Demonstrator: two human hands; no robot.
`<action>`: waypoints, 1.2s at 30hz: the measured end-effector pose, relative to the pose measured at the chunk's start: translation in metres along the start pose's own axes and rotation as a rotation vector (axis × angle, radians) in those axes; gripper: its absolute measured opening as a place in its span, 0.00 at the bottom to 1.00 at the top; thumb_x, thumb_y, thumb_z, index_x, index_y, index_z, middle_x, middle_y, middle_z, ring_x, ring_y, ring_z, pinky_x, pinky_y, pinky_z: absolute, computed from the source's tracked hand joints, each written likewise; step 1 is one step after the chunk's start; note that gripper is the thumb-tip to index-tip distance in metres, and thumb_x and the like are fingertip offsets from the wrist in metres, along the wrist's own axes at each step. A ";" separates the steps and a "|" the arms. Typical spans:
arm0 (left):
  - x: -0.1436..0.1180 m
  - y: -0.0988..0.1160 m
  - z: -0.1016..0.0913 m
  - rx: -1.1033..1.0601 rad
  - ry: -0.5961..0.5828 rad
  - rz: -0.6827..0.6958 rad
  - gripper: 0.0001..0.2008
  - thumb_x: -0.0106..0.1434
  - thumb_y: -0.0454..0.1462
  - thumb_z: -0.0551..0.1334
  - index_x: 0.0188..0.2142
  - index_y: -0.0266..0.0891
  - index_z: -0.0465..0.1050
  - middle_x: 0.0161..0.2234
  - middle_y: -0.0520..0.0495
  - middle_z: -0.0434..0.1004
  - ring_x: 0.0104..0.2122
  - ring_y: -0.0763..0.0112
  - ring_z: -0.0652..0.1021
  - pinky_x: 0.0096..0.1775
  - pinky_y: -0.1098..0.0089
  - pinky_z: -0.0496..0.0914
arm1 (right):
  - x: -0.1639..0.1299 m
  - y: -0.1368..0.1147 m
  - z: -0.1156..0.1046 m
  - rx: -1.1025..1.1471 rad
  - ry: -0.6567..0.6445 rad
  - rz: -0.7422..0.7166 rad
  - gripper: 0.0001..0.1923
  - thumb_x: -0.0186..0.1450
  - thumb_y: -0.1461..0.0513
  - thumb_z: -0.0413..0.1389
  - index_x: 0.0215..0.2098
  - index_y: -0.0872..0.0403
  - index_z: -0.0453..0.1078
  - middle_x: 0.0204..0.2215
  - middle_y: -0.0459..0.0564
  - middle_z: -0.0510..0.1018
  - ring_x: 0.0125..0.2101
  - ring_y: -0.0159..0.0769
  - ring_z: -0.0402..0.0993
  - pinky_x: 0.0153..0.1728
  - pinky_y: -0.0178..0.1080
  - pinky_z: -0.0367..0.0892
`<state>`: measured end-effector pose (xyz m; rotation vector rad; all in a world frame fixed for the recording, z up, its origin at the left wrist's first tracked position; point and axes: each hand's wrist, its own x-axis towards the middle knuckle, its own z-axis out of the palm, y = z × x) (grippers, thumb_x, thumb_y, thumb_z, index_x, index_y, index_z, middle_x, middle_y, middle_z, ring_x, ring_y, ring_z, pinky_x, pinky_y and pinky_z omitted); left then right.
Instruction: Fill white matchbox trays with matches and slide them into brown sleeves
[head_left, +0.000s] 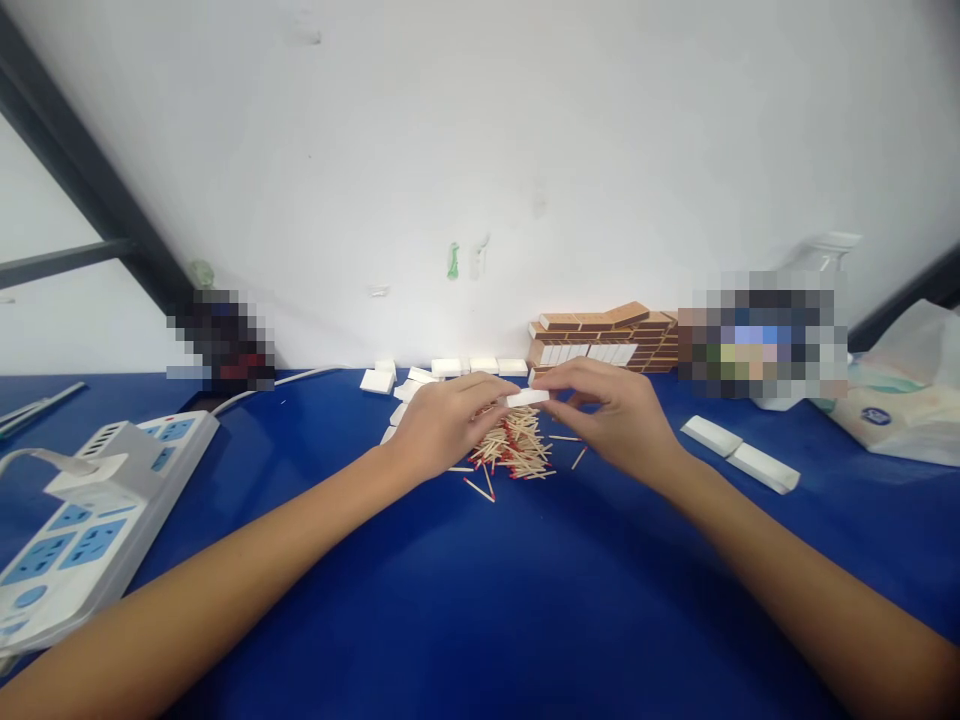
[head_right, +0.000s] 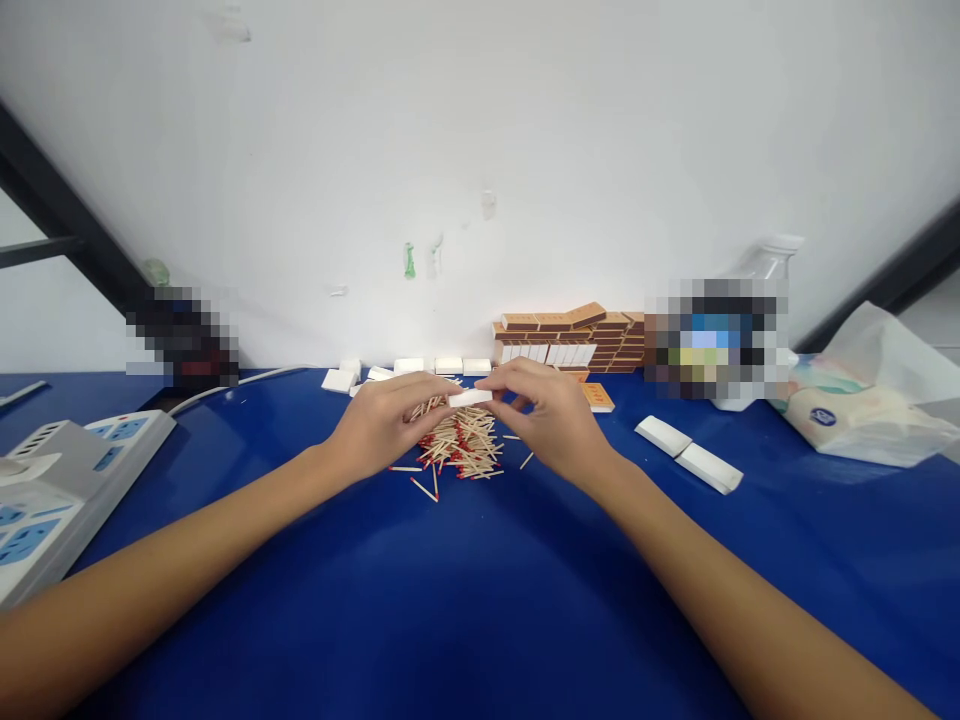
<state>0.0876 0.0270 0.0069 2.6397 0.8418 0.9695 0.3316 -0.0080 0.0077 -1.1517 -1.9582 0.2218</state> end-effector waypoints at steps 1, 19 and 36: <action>-0.001 0.000 -0.002 0.013 -0.004 0.003 0.14 0.75 0.38 0.58 0.55 0.47 0.79 0.55 0.46 0.83 0.53 0.64 0.82 0.54 0.61 0.75 | -0.001 -0.003 0.000 -0.004 0.017 0.005 0.10 0.70 0.54 0.60 0.44 0.42 0.84 0.46 0.50 0.85 0.42 0.45 0.79 0.39 0.48 0.77; 0.081 -0.042 -0.014 -0.089 0.006 -0.572 0.12 0.64 0.37 0.67 0.44 0.35 0.85 0.34 0.39 0.86 0.21 0.70 0.77 0.27 0.64 0.72 | 0.010 0.039 -0.031 -0.412 0.016 0.069 0.13 0.72 0.56 0.53 0.37 0.52 0.78 0.37 0.56 0.81 0.38 0.45 0.77 0.39 0.46 0.69; 0.078 -0.042 -0.007 0.246 0.097 -0.460 0.11 0.65 0.40 0.63 0.39 0.39 0.85 0.31 0.40 0.83 0.36 0.55 0.81 0.46 0.58 0.71 | -0.009 0.056 -0.077 -0.386 -0.658 0.438 0.15 0.49 0.54 0.71 0.33 0.49 0.79 0.30 0.51 0.82 0.27 0.45 0.78 0.24 0.42 0.66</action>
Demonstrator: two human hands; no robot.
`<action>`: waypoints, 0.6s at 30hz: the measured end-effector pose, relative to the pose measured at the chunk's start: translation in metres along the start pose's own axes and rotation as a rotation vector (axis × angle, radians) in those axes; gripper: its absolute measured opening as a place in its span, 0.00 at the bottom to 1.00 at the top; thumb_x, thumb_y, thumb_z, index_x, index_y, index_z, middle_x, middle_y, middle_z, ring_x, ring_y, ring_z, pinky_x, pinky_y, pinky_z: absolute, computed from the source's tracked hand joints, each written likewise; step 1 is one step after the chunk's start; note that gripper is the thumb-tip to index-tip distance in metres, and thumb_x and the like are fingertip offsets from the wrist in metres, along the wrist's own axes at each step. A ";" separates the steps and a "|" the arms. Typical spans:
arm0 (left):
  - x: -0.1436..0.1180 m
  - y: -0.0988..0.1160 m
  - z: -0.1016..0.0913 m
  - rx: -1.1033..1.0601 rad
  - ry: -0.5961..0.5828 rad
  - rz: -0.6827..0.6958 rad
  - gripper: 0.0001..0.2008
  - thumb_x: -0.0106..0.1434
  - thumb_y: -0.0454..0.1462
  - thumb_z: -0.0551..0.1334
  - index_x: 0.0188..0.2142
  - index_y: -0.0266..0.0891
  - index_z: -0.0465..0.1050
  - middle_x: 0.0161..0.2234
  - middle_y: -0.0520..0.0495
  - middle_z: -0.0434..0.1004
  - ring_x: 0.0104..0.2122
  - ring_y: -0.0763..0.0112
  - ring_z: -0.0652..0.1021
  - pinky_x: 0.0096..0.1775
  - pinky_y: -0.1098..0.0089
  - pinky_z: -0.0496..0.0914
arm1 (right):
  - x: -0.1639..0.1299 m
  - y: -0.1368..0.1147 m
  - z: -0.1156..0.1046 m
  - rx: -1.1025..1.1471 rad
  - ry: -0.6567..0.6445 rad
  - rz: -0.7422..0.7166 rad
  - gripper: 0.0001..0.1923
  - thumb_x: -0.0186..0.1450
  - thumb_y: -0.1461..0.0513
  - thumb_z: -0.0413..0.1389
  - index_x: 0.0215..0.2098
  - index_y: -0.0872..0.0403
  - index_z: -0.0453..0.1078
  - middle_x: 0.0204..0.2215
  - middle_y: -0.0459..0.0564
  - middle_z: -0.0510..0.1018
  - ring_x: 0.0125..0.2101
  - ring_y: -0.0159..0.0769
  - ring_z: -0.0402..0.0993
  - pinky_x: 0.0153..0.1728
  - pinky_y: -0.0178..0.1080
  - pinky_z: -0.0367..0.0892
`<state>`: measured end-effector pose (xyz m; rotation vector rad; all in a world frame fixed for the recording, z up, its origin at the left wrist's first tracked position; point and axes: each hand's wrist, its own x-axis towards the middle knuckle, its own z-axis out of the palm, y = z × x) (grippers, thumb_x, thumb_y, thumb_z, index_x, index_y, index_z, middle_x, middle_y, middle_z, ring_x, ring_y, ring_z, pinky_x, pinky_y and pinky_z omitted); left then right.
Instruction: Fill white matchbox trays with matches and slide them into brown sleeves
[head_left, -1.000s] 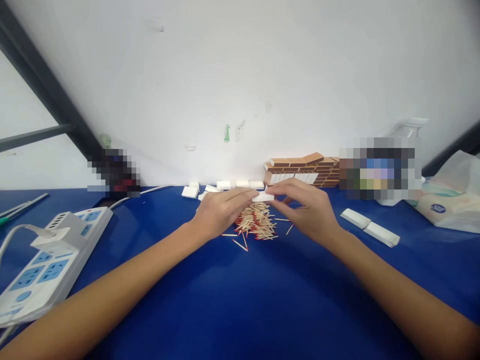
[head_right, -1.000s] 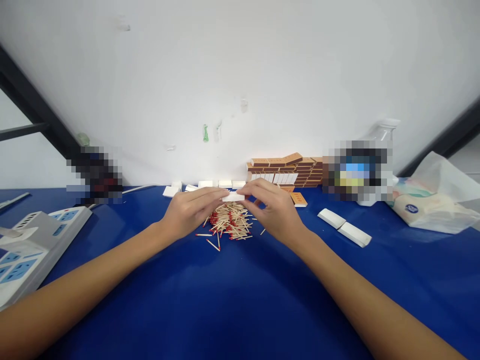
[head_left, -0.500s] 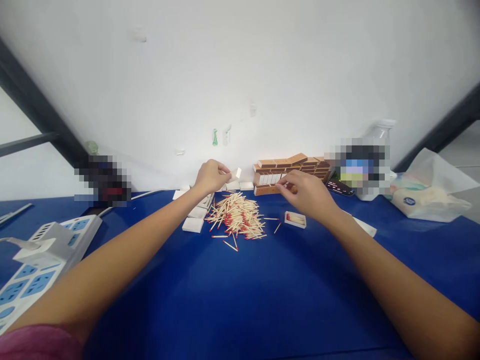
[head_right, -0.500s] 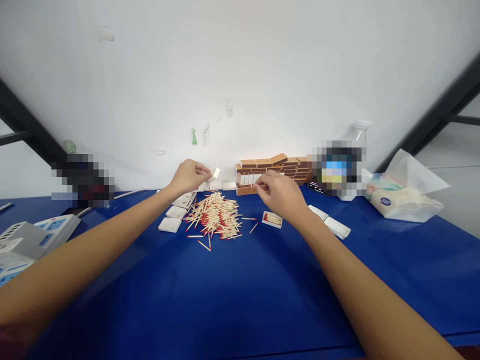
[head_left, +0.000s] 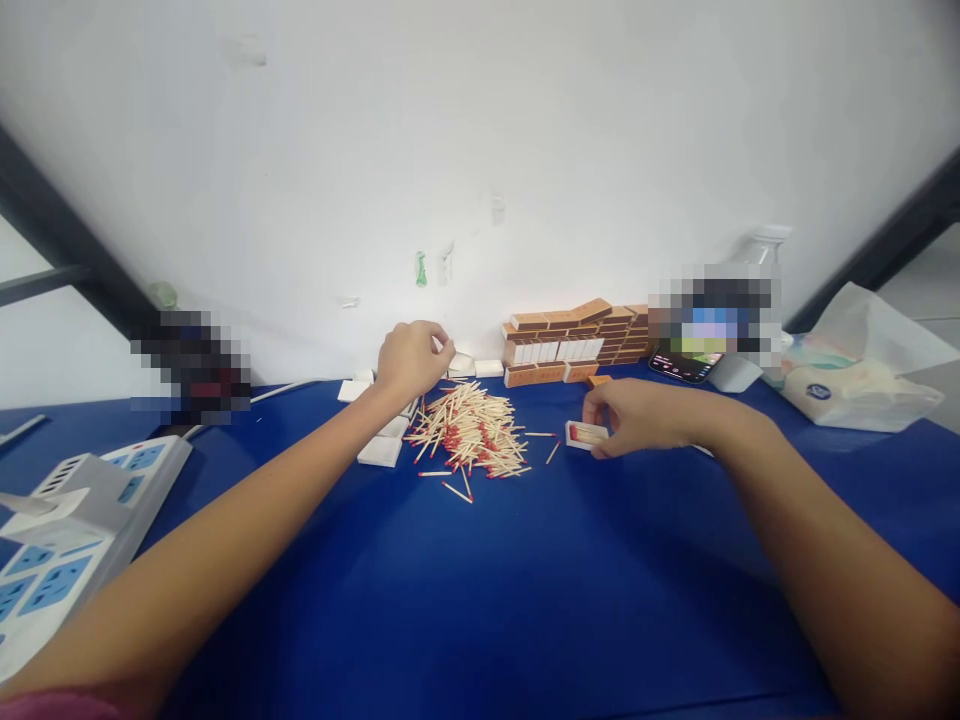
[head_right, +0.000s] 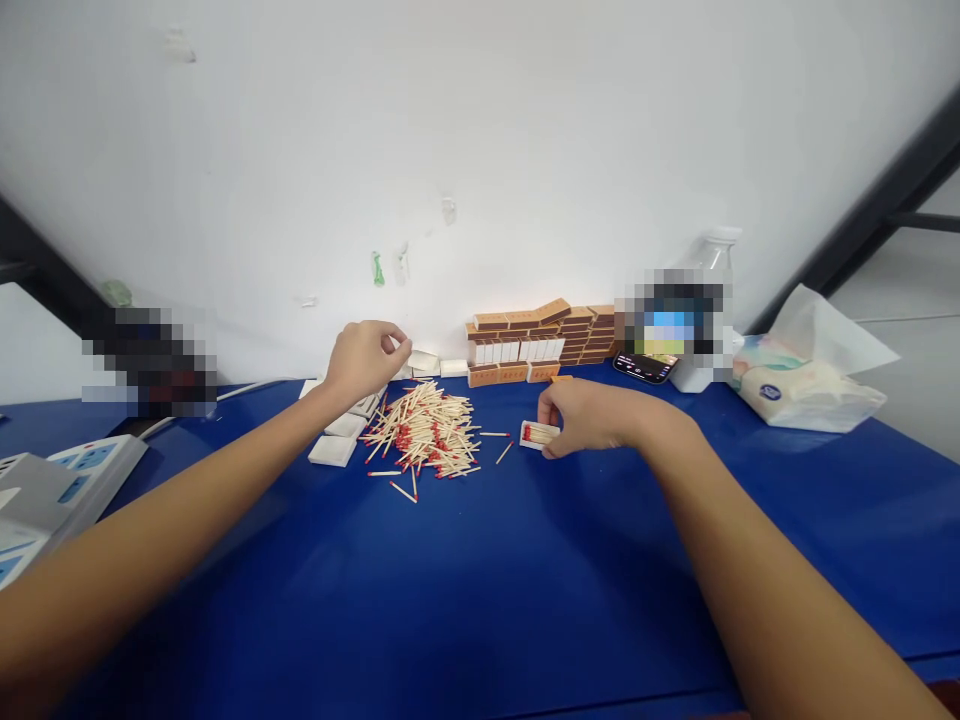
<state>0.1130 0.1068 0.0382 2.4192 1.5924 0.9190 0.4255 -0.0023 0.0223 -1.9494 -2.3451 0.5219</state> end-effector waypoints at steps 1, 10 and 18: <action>-0.004 0.006 -0.002 -0.037 -0.024 0.032 0.12 0.65 0.40 0.63 0.39 0.39 0.85 0.32 0.41 0.84 0.34 0.57 0.80 0.44 0.59 0.71 | 0.001 -0.004 0.000 0.006 0.018 -0.016 0.12 0.51 0.55 0.70 0.32 0.49 0.78 0.29 0.50 0.82 0.26 0.43 0.77 0.23 0.41 0.65; -0.043 0.044 -0.007 -0.407 -0.370 0.272 0.24 0.72 0.51 0.58 0.25 0.42 0.79 0.23 0.48 0.75 0.25 0.69 0.72 0.32 0.65 0.65 | -0.005 -0.079 -0.011 0.265 0.301 -0.291 0.15 0.58 0.57 0.64 0.45 0.49 0.80 0.28 0.45 0.80 0.25 0.35 0.72 0.29 0.40 0.66; -0.046 0.013 -0.020 -0.615 -0.467 -0.015 0.16 0.69 0.50 0.63 0.40 0.43 0.85 0.26 0.47 0.79 0.17 0.75 0.64 0.22 0.67 0.58 | 0.018 -0.090 0.021 0.845 0.253 -0.269 0.24 0.61 0.52 0.68 0.52 0.53 0.78 0.33 0.51 0.84 0.34 0.41 0.80 0.35 0.44 0.77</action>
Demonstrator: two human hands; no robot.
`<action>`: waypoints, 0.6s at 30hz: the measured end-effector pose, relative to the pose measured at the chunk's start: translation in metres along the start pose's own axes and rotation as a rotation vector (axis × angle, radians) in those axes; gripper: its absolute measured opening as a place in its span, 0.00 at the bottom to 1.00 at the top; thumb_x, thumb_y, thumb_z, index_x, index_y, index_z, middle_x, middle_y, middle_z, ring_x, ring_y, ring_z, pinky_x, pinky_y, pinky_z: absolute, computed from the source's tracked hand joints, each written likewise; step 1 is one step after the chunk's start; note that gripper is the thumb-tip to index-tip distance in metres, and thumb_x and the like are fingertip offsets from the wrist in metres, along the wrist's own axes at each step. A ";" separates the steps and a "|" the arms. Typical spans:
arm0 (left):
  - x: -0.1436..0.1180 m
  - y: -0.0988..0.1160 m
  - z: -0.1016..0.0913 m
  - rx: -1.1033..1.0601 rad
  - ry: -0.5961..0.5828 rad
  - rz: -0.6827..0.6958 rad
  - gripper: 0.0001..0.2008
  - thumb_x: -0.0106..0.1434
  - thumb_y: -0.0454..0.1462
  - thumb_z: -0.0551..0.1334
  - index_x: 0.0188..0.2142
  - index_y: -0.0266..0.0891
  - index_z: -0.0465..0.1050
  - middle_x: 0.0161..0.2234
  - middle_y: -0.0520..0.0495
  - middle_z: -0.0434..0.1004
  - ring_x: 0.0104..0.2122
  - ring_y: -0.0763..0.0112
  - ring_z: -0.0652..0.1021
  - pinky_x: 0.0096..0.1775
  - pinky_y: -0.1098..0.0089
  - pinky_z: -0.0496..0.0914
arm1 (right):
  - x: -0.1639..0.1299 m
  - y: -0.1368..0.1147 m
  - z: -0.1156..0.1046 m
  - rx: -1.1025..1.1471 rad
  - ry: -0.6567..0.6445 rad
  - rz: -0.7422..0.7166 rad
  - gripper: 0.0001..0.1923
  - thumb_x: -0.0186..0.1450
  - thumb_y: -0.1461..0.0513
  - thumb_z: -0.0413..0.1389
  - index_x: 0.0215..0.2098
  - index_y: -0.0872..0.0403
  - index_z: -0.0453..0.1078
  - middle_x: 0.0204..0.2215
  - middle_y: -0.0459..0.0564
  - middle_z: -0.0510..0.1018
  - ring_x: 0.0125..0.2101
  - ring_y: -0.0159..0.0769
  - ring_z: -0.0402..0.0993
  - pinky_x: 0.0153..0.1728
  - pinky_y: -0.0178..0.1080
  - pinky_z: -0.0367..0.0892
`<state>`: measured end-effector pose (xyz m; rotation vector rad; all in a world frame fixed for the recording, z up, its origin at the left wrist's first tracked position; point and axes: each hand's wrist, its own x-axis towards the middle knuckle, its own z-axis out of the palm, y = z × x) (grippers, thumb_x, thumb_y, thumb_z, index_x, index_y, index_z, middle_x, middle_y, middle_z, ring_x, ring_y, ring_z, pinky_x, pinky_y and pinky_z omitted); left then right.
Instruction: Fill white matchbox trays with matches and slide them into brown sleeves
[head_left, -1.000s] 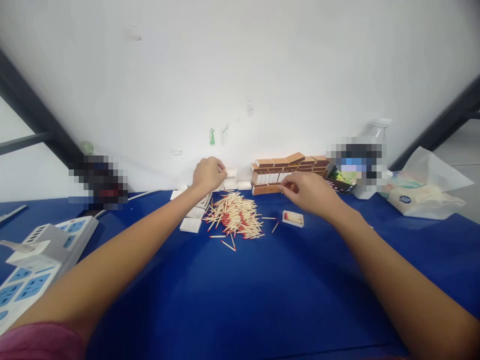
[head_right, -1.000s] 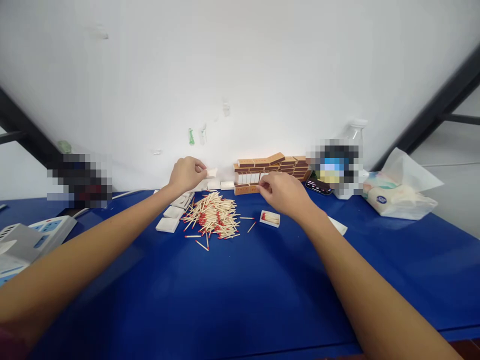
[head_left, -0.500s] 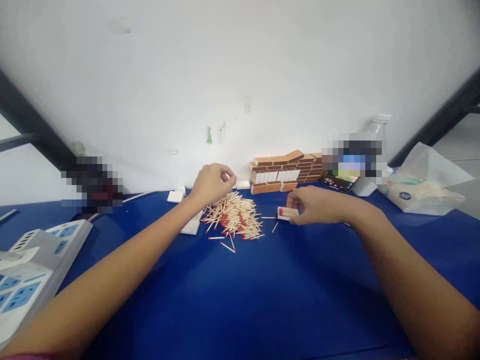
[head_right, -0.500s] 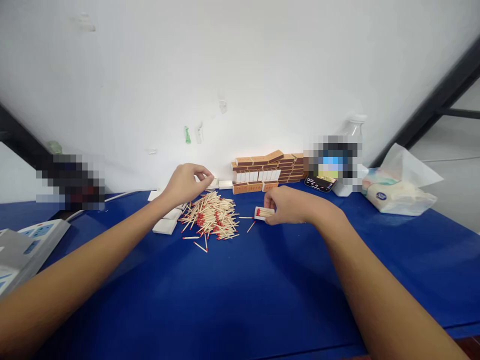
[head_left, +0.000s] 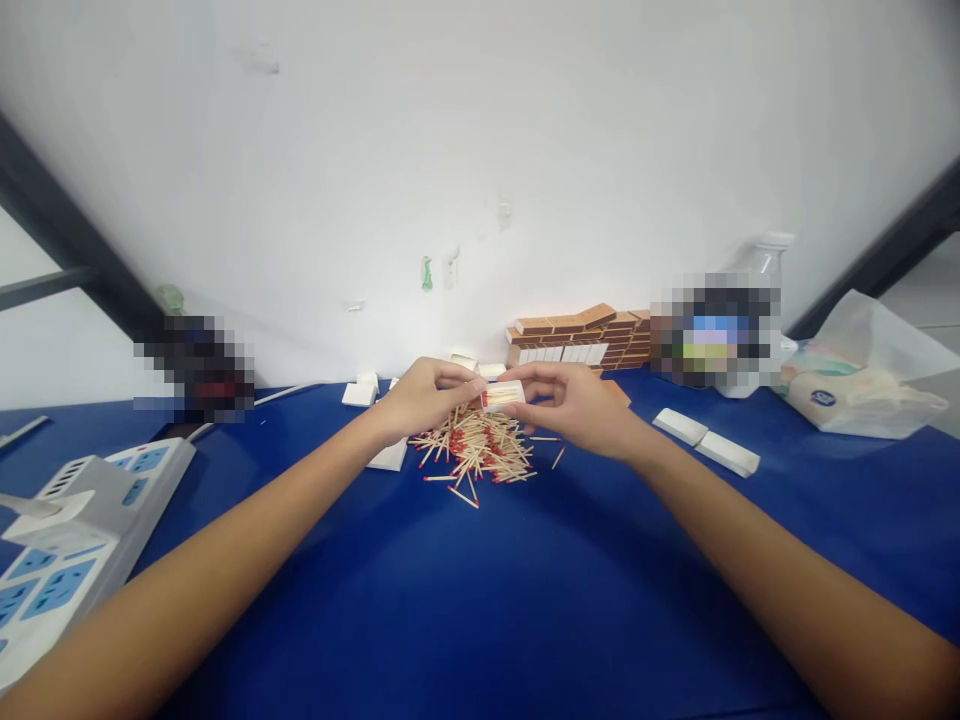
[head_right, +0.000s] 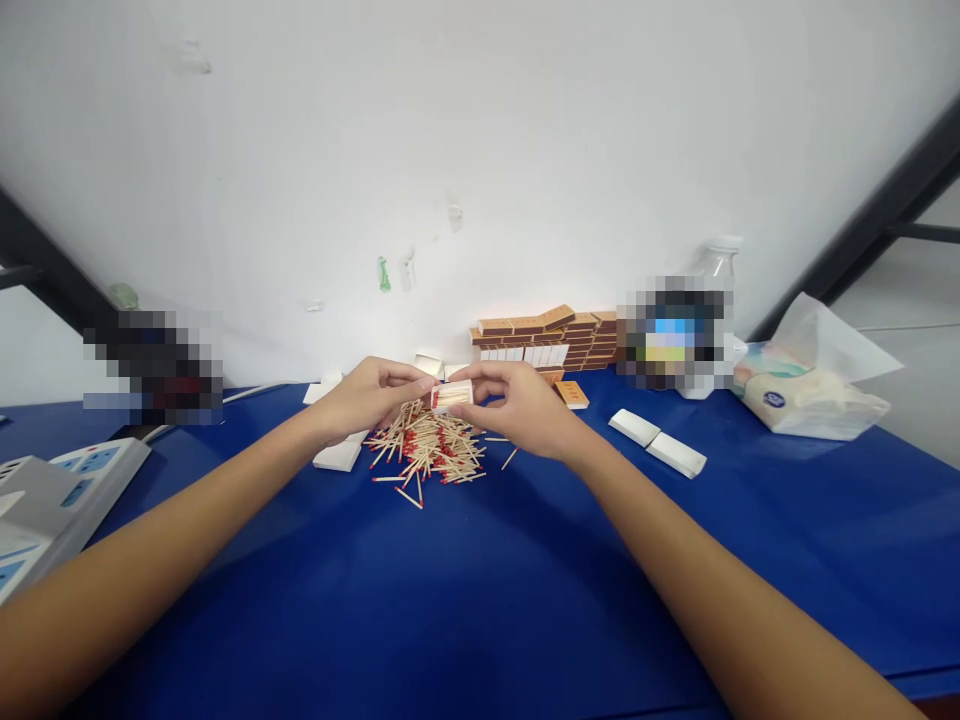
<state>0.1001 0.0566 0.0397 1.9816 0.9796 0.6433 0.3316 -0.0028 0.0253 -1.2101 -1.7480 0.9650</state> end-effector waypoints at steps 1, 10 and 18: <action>0.000 -0.003 -0.001 -0.007 0.012 -0.016 0.16 0.68 0.50 0.64 0.42 0.43 0.85 0.28 0.45 0.81 0.17 0.76 0.64 0.21 0.68 0.58 | 0.003 0.005 0.004 0.014 0.011 0.008 0.26 0.60 0.51 0.69 0.53 0.53 0.77 0.32 0.51 0.83 0.34 0.41 0.80 0.35 0.44 0.77; 0.001 -0.016 0.002 0.030 0.177 0.080 0.11 0.65 0.40 0.67 0.44 0.38 0.84 0.42 0.41 0.87 0.32 0.69 0.80 0.32 0.69 0.72 | 0.014 0.028 0.023 -0.146 0.130 -0.104 0.28 0.61 0.51 0.69 0.56 0.54 0.77 0.36 0.53 0.84 0.34 0.41 0.79 0.35 0.45 0.76; -0.014 -0.030 -0.001 0.239 0.320 0.310 0.10 0.68 0.41 0.68 0.45 0.42 0.85 0.17 0.55 0.73 0.15 0.77 0.61 0.20 0.70 0.54 | 0.017 0.037 0.021 -0.280 0.240 -0.251 0.11 0.67 0.57 0.63 0.46 0.51 0.81 0.33 0.50 0.85 0.33 0.39 0.80 0.30 0.42 0.73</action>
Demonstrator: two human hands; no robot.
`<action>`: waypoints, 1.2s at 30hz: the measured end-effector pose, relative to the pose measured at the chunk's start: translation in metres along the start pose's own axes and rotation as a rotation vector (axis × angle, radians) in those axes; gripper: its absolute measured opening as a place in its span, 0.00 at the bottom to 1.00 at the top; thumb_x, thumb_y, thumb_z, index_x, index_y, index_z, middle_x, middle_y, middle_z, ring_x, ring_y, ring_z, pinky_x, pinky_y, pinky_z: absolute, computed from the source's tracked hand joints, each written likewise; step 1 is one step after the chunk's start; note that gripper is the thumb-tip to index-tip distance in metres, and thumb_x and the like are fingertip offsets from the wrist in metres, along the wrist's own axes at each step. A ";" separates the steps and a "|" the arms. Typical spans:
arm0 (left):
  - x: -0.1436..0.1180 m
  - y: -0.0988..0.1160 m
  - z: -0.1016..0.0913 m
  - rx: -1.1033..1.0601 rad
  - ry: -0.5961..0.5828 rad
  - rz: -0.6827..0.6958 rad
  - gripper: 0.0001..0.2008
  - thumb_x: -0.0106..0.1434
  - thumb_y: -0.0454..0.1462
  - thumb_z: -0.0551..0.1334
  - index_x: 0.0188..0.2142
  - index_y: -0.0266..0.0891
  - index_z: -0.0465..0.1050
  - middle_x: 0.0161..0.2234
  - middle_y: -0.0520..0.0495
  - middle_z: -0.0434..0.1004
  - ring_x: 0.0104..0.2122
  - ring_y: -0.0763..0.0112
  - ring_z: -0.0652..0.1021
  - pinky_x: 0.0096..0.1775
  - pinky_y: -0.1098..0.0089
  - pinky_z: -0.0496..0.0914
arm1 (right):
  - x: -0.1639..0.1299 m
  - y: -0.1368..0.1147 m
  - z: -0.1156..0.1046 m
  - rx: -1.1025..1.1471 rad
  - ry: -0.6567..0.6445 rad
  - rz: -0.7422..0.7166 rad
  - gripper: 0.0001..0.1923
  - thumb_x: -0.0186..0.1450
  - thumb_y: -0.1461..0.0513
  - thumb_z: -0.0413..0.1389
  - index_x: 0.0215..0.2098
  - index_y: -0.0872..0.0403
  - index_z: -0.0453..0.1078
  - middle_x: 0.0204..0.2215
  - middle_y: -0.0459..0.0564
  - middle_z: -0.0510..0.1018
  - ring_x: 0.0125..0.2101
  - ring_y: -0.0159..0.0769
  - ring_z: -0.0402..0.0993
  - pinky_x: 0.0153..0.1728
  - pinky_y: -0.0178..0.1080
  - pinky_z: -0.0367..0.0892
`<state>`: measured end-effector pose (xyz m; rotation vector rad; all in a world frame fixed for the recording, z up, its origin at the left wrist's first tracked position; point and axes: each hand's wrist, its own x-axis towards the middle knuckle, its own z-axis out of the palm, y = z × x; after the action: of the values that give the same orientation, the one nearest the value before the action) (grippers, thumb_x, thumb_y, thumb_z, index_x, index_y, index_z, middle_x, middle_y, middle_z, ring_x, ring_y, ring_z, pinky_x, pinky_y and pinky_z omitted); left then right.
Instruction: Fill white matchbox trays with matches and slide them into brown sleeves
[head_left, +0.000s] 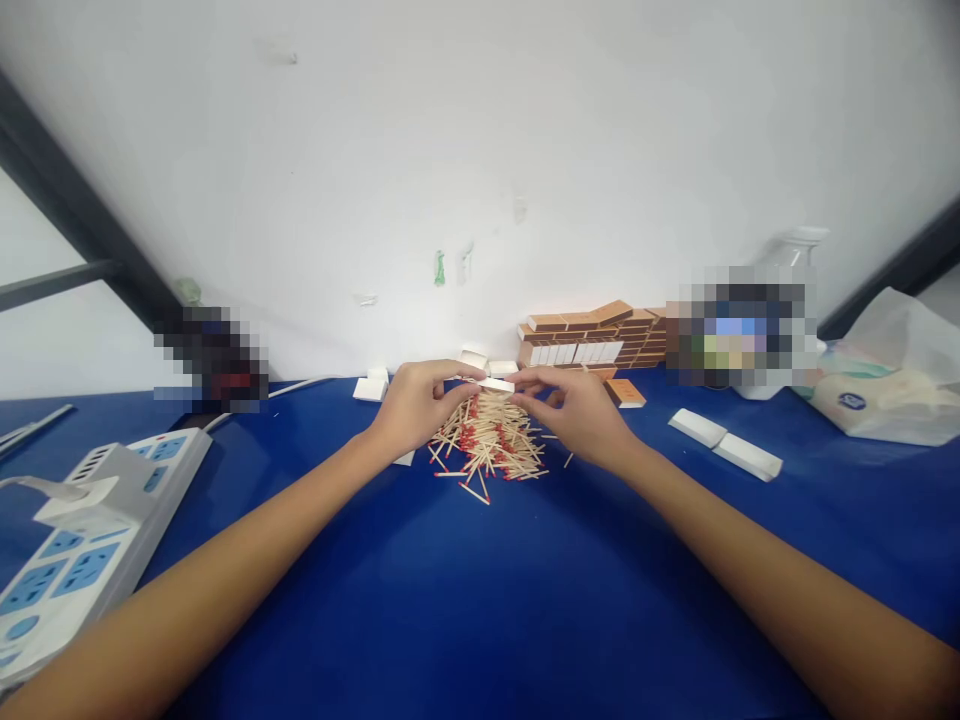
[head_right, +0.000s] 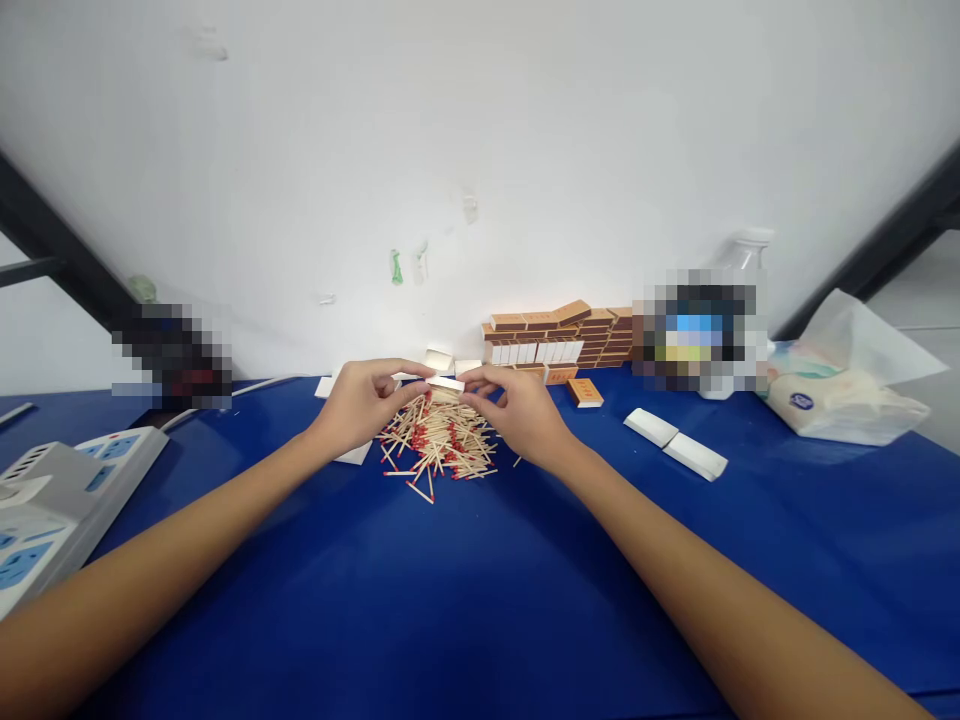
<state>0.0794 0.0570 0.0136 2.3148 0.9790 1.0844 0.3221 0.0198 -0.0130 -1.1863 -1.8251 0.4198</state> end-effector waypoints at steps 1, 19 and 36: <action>-0.002 -0.001 0.000 0.021 0.018 0.050 0.09 0.68 0.40 0.68 0.45 0.43 0.86 0.19 0.55 0.77 0.16 0.77 0.63 0.20 0.70 0.57 | 0.000 -0.001 0.000 -0.010 0.010 -0.012 0.10 0.67 0.58 0.63 0.45 0.50 0.81 0.32 0.49 0.85 0.32 0.38 0.79 0.30 0.42 0.73; -0.065 0.043 -0.010 -0.021 0.216 0.055 0.15 0.67 0.33 0.68 0.53 0.43 0.79 0.45 0.50 0.86 0.38 0.72 0.83 0.40 0.70 0.78 | -0.036 -0.064 0.002 0.129 -0.059 -0.094 0.09 0.71 0.60 0.59 0.49 0.51 0.75 0.32 0.46 0.82 0.29 0.32 0.78 0.26 0.34 0.71; -0.119 0.030 -0.025 0.097 -0.357 -0.039 0.09 0.65 0.41 0.67 0.44 0.43 0.80 0.37 0.48 0.77 0.34 0.67 0.77 0.36 0.66 0.70 | -0.058 -0.055 0.034 -0.290 -0.426 -0.058 0.06 0.69 0.58 0.64 0.38 0.52 0.74 0.23 0.41 0.72 0.23 0.31 0.66 0.26 0.35 0.55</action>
<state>0.0184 -0.0490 -0.0123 2.4417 0.9461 0.5886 0.2717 -0.0502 -0.0228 -1.3047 -2.3447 0.4063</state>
